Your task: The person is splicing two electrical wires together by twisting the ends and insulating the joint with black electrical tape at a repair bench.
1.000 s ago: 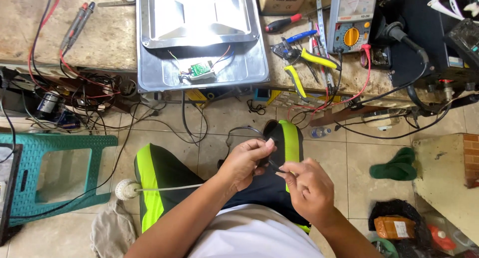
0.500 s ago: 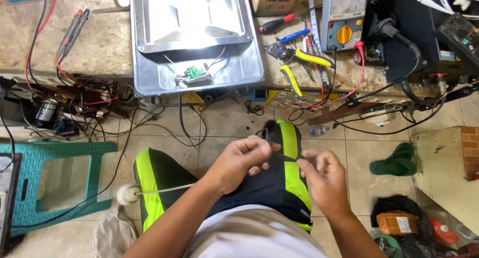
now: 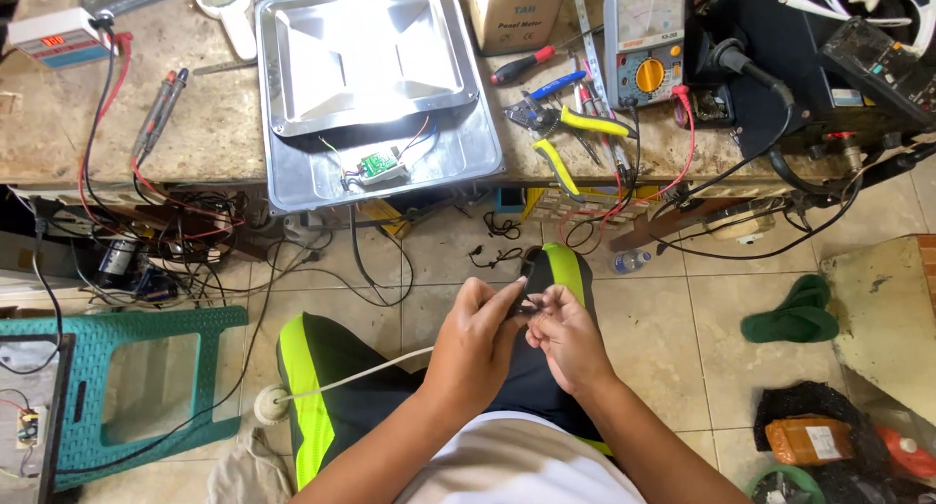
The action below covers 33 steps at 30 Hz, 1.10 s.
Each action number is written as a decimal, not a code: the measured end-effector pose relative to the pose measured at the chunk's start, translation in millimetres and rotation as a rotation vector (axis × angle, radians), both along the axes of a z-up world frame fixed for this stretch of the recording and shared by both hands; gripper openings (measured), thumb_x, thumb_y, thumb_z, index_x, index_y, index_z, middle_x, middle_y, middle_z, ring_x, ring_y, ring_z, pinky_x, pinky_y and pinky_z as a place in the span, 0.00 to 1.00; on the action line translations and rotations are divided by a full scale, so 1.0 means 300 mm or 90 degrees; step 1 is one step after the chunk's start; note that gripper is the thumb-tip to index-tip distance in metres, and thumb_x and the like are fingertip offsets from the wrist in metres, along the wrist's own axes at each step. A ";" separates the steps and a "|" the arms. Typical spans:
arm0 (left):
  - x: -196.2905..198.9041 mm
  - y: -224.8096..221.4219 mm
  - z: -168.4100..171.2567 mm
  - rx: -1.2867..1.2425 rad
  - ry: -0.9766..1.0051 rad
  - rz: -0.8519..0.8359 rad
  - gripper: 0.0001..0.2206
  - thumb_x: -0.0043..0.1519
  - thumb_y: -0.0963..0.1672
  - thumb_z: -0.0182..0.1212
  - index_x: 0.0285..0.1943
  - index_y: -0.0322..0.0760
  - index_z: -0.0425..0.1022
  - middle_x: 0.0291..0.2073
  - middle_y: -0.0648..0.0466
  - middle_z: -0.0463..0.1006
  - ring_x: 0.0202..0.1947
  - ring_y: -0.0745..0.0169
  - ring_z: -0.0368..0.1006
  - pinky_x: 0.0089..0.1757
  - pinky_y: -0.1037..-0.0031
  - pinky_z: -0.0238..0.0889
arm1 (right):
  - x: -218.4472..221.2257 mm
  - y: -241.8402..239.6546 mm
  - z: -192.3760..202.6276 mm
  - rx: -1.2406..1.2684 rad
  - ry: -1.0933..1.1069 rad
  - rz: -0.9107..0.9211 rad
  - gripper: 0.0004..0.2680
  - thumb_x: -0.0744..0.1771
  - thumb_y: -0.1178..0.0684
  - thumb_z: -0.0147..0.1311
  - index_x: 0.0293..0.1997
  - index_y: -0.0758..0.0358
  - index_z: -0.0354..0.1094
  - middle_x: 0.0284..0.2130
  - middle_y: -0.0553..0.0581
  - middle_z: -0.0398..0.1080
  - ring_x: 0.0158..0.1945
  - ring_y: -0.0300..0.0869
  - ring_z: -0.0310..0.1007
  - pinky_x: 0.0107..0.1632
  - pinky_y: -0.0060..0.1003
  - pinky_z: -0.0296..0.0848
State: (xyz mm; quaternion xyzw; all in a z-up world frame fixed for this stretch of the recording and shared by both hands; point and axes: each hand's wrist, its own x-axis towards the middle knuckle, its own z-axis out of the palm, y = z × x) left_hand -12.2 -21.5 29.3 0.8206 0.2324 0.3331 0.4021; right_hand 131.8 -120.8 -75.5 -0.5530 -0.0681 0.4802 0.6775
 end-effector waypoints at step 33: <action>0.063 0.042 -0.119 -0.981 -0.193 0.074 0.09 0.62 0.42 0.69 0.45 0.27 0.83 0.33 0.45 0.82 0.31 0.62 0.73 0.28 0.81 0.65 | 0.218 0.021 0.444 -0.115 -0.880 0.203 0.17 0.67 0.48 0.62 0.16 0.58 0.64 0.08 0.50 0.62 0.14 0.39 0.60 0.24 0.30 0.61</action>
